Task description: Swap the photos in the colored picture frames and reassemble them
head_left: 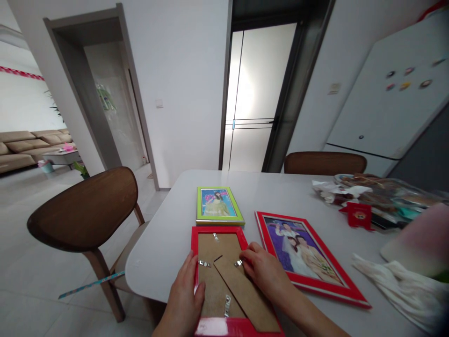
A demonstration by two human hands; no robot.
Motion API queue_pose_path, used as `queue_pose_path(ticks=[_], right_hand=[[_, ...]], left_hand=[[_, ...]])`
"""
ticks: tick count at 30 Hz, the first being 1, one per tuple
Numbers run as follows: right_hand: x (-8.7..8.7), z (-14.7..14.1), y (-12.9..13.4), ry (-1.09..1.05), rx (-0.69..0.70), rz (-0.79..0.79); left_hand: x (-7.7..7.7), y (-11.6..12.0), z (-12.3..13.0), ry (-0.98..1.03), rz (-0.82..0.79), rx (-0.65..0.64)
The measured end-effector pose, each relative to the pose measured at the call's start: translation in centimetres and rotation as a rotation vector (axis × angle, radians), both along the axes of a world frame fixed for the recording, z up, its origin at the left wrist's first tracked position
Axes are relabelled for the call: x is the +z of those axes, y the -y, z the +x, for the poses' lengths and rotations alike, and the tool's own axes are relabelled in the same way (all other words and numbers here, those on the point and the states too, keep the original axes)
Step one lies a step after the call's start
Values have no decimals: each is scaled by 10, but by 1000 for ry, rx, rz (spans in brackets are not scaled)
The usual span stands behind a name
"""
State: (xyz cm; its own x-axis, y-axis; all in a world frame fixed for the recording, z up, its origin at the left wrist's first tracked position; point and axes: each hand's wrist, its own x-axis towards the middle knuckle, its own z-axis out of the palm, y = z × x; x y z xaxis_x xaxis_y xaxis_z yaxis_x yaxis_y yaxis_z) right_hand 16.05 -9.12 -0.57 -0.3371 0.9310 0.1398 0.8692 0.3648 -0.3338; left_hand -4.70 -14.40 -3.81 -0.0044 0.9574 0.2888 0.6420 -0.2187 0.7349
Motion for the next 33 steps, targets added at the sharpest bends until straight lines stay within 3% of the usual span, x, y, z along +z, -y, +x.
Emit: queue_pose_path(ticks=[12, 15, 18, 22, 33], right_hand=[[4, -5, -5, 80, -50, 41], [12, -26, -1, 14, 15, 136], [12, -58, 2, -9, 165, 96], [0, -87, -3, 1, 154, 73], [-13, -61, -36, -27, -58, 102]], left_hand=[[-10, -2, -2, -3, 30, 16], [-13, -2, -2, -42, 32, 11], [-15, -3, -2, -53, 37, 15], [-14, -3, -3, -48, 33, 12], [-12, -2, -1, -44, -5, 12]])
